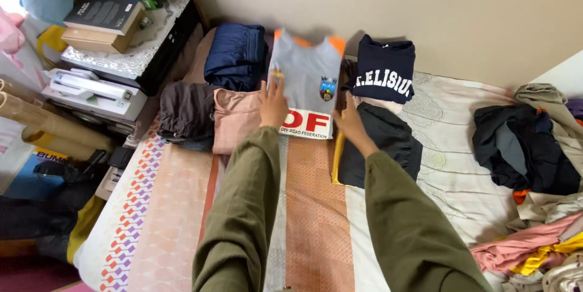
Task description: Folding a variety of clothes on a bed.
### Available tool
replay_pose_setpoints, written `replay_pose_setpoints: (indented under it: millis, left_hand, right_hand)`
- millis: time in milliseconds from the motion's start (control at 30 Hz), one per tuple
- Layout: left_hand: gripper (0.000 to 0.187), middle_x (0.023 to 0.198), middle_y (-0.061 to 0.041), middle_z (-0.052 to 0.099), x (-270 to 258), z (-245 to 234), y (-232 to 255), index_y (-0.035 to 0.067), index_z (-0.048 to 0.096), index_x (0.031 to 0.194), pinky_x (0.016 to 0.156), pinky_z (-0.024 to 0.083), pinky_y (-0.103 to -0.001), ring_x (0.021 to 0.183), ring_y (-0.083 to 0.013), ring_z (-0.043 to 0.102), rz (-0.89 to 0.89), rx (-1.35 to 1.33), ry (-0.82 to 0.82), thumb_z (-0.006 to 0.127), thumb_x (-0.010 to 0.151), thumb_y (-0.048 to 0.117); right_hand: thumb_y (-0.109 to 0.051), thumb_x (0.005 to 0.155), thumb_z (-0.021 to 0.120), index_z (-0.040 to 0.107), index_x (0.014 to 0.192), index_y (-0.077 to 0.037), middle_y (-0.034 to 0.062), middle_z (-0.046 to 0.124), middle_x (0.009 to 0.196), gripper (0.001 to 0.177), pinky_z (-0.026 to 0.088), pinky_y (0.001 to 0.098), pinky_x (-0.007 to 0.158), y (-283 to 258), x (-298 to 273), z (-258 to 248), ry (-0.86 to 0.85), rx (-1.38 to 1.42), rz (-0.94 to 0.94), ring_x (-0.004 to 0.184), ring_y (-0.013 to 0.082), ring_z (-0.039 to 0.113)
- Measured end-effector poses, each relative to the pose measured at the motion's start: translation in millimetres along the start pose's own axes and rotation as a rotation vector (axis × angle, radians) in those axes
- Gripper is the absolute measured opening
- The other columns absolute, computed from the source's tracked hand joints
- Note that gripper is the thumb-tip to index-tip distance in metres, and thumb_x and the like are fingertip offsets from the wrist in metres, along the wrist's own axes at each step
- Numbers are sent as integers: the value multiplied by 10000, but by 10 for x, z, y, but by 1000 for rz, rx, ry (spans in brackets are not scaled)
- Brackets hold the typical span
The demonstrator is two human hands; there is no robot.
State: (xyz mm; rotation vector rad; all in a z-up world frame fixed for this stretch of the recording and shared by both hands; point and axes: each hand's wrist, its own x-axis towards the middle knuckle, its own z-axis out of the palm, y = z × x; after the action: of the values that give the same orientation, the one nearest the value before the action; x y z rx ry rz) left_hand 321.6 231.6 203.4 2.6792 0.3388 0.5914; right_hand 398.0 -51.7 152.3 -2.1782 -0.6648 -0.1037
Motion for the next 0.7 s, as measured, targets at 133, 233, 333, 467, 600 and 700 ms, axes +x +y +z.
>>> replay_pose_setpoints:
  millis: [133,233,333,467,600,700]
  left_hand:
    - [831,1701,-40,209,-212,79,214,266,295,1602,1147,313,-662,1517,-370,293,65,61,-23,715,886,219]
    - [833,1700,-64,205,-265,30,387,240,292,1609,1130,273,-674,1507,-390,266,58,-21,-87,705,887,203]
    - [785,1702,-58,227,-401,-159,619,216,308,1604,1150,283,-644,1522,-378,293,94,-60,-54,677,912,207]
    - [721,1716,-64,230,-802,-347,1115,196,309,1632,1185,294,-576,1512,-372,334,208,-146,-82,622,983,205]
    - [666,1705,-81,217,-1236,-486,1913,199,299,1621,1182,282,-558,1514,-377,312,314,-250,-158,596,1028,249]
    - [684,1713,-75,210,-1582,-714,2672,205,290,1625,1192,289,-551,1517,-369,308,357,-350,-241,594,1016,279]
  right_hand:
    - [-379,998,662,134,1641,-79,251,228,1684,884,439,456,1099,-718,-178,-152,-144,141,264,1402,417,459]
    - [-375,973,670,188,1628,-60,249,318,1642,872,505,457,1038,-637,-243,-113,-62,199,250,1308,382,561]
    - [-340,979,682,273,1609,-45,229,456,1565,807,557,411,965,-598,-408,-225,40,192,195,1149,317,673]
    - [-254,1037,647,325,1605,-47,202,571,1388,685,585,316,844,-1001,-929,-801,139,380,291,1135,214,672]
    - [-205,1042,624,389,1525,-22,121,506,1529,567,578,323,824,-1211,-1682,-1468,326,383,305,1098,195,684]
    - [-195,1045,619,396,1525,-19,105,512,1517,557,582,322,807,-1493,-2258,-2153,402,321,377,1100,195,687]
